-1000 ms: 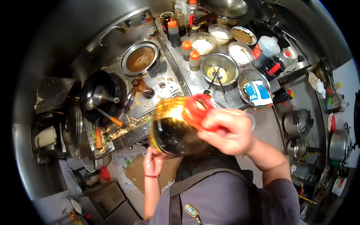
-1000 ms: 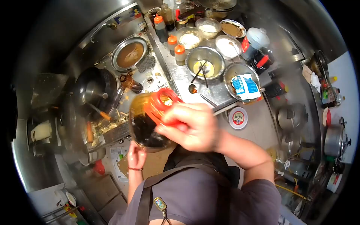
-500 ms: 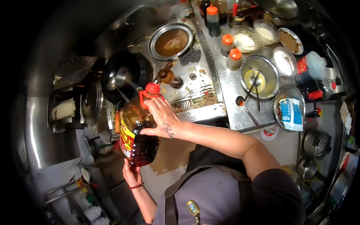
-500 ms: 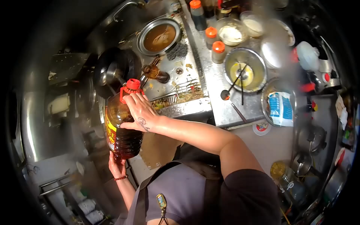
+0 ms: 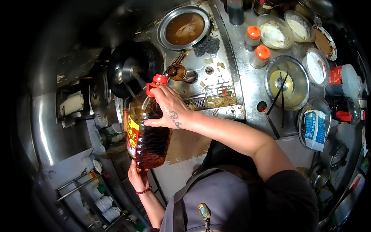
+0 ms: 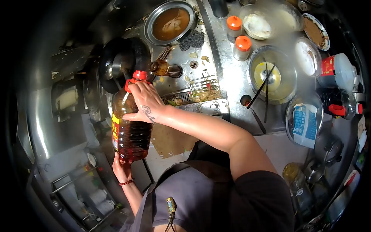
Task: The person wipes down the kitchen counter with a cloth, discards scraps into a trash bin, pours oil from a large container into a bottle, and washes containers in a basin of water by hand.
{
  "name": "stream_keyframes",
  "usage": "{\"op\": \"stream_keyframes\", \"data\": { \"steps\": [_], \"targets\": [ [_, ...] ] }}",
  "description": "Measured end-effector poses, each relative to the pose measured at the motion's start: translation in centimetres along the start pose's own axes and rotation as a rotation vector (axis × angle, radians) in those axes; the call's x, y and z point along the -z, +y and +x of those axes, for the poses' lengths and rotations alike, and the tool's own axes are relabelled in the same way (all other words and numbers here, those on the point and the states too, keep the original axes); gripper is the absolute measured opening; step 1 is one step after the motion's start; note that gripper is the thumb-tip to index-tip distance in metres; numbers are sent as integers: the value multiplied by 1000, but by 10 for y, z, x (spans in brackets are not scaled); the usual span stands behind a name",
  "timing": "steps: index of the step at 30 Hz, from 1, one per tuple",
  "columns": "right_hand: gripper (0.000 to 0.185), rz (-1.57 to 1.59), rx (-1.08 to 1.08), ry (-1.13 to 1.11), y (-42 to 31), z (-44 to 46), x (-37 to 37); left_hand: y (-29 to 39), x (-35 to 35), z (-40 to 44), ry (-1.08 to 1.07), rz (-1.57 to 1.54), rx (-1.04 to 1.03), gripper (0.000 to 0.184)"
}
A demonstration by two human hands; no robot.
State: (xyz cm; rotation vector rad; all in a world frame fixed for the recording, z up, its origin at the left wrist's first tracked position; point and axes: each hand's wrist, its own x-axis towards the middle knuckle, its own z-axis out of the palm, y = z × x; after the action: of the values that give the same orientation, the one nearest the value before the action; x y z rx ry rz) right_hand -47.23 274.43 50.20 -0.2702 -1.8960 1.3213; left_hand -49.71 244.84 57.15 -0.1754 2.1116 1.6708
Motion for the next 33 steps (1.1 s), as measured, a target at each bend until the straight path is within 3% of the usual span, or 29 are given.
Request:
{"op": "stream_keyframes", "data": {
  "steps": [2, 7, 33],
  "targets": [
    [75, 20, -52, -38, 4, 2, 3, 16, -27, -9, 76, 4, -45, 32],
    [74, 73, -95, -9, 12, 4, 3, 29, -27, -8, 53, 77, -76, 42],
    [78, 148, -171, 49, 24, 8, -2, 71, -39, -12, 60, 257, -196, 41]
  ]
}}
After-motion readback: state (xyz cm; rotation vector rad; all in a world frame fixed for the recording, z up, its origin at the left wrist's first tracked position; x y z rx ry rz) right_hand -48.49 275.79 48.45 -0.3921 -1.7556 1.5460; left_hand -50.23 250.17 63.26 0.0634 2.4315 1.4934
